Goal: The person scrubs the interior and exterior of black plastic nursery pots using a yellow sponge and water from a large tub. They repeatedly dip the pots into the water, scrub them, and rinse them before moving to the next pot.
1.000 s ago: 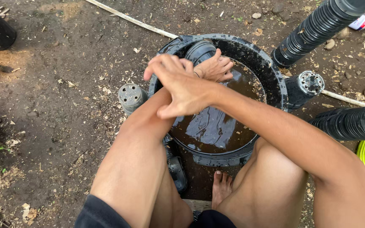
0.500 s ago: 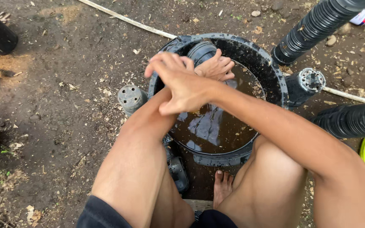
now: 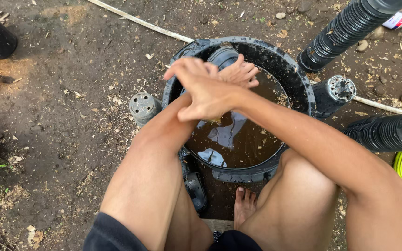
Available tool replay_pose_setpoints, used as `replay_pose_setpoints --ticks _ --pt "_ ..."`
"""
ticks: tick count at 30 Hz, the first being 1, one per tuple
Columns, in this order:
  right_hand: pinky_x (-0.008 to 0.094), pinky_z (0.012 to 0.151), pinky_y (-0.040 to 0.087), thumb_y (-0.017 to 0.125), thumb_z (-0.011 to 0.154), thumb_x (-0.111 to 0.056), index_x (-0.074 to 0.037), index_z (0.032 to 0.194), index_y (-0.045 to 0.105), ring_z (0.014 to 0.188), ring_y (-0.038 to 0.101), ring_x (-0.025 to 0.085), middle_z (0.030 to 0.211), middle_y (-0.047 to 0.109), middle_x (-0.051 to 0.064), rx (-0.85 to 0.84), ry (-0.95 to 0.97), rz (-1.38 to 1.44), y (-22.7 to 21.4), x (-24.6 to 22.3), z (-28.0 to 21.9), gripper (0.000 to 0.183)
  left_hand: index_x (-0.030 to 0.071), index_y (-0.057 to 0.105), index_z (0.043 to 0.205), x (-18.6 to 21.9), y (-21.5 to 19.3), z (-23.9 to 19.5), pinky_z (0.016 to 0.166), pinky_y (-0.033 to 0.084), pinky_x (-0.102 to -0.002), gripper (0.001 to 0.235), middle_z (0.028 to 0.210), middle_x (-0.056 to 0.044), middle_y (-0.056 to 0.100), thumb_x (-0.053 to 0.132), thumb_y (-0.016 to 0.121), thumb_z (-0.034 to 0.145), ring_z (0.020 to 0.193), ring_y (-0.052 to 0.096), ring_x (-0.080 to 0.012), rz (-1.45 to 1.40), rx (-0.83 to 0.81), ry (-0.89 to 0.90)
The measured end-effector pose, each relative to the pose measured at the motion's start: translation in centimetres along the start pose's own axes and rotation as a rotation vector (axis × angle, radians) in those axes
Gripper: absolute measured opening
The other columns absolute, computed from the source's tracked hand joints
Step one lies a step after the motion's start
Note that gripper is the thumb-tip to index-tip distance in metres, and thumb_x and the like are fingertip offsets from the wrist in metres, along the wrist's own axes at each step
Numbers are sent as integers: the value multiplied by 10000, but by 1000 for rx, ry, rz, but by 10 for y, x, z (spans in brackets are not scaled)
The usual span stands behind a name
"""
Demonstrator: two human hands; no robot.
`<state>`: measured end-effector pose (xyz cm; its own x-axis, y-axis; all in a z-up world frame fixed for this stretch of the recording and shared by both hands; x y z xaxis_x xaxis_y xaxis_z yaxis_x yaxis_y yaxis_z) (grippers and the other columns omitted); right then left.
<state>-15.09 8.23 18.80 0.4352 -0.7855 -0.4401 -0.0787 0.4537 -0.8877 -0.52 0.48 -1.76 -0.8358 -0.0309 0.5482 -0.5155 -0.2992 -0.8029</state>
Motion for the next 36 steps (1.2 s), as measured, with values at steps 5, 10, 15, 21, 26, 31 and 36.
replay_pose_setpoints --ticks 5,10,15,21,26,31,36 --pt "587 1101 158 806 511 -230 -12 1365 496 1435 247 431 1419 379 280 240 114 -386 -4 60 -7 935 102 473 1417 -1 -38 -6 1136 427 -445 692 1329 -112 500 508 618 876 1336 482 -285 -799 49 -56" --pt "532 1077 266 812 698 -281 -78 1249 623 1313 394 386 1298 502 229 258 505 -248 -3 136 -39 617 25 466 1343 0 -96 -64 993 490 -466 915 1230 -238 571 651 786 758 1159 591 -402 444 56 -429" --pt "382 886 526 807 831 -274 -39 1166 659 1007 670 234 1105 693 118 217 716 66 5 182 -70 435 25 550 1297 -10 -145 -108 947 528 -424 879 1167 -236 683 689 756 760 1073 682 -359 32 484 -556" --pt "311 787 556 751 925 -224 -49 1104 630 923 695 140 1032 714 64 150 730 496 19 165 -63 277 35 665 1226 -18 -152 -136 884 578 -371 773 1107 -144 749 699 653 830 1023 739 -232 -312 532 -691" --pt "298 813 569 694 979 -312 -101 1046 664 935 707 128 1043 729 32 186 784 734 15 141 -50 224 14 604 1269 -8 -138 -132 843 644 -378 769 1088 -110 754 671 590 869 986 775 -206 -602 457 -645" --pt "280 746 549 701 1010 -223 -93 928 635 888 708 125 963 712 36 258 646 911 13 126 -43 168 37 561 1327 -4 -133 -131 776 651 -371 769 1131 -86 725 666 527 886 953 770 -177 -613 453 -584" --pt "264 713 549 713 1018 -185 -76 904 621 809 684 119 868 698 40 307 583 930 16 115 -42 182 -10 609 1183 -28 -130 -129 792 652 -396 650 997 -123 776 579 445 962 826 814 -217 -666 409 -588"
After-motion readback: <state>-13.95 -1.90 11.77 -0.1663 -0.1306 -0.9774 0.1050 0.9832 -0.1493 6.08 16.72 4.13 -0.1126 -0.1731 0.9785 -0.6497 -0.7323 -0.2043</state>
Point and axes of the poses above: each hand's wrist, its own z-axis towards the middle knuckle, its own y-axis out of the palm, x = y × z, the point moved 1 cm from there along z, towards the middle knuckle
